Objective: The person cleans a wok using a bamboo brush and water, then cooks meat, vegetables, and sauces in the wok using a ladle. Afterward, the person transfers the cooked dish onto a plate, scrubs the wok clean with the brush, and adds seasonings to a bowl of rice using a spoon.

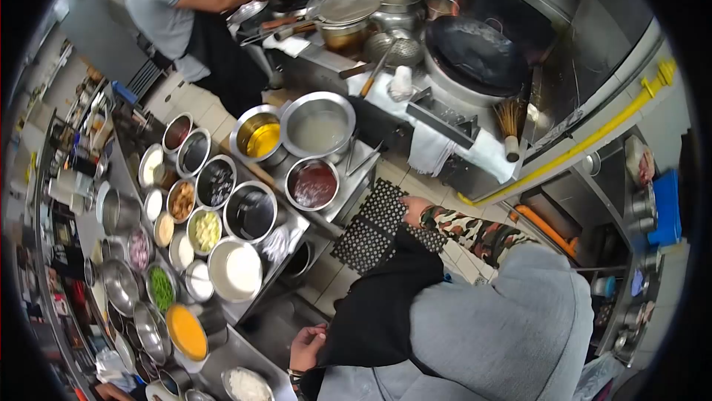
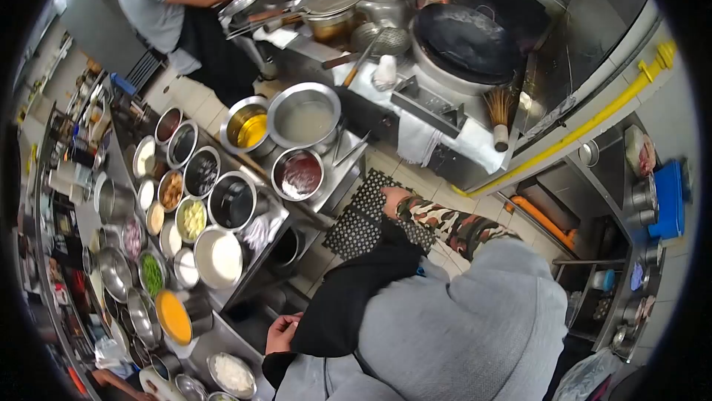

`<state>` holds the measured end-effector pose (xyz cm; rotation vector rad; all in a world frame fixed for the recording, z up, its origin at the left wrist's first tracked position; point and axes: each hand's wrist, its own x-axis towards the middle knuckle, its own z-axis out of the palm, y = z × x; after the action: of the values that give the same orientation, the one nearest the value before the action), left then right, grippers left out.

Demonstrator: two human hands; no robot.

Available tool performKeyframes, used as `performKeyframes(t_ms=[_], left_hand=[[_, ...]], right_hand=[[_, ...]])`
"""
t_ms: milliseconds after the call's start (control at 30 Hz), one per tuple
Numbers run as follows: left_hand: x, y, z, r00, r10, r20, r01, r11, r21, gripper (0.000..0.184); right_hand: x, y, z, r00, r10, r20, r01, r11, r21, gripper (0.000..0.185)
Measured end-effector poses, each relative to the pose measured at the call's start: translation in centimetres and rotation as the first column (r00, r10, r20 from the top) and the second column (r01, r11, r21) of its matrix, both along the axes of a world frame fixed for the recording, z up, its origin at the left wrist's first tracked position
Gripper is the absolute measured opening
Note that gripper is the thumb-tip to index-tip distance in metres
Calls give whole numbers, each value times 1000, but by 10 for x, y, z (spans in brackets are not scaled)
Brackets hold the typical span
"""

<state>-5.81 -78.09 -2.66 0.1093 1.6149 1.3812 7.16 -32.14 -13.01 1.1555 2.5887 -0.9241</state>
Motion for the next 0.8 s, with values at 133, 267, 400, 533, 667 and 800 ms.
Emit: performKeyframes(t_ms=[133,267,400,533,667,800], left_hand=[[16,112,10,991,-125,-53,121,990,-71,18],[24,182,6,966,-260,3,256,949,-184,25],[23,223,21,948,-314,-52,300,936,-182,29],[9,257,23,920,-384,-72,368,914,-171,28],[-15,311,24,855,-513,-76,493,849,-188,27],[-47,374,15,768,-610,-196,619,785,-17,27]], right_hand=[[22,89,49,977,-208,51,212,973,-95,62],[69,135,32,984,-175,-42,173,984,-47,50],[91,153,37,979,-168,-120,170,985,12,48],[105,177,84,929,-303,-213,310,951,3,42],[152,233,99,877,-414,-243,479,713,512,42],[183,267,76,607,-768,205,552,593,587,69]])
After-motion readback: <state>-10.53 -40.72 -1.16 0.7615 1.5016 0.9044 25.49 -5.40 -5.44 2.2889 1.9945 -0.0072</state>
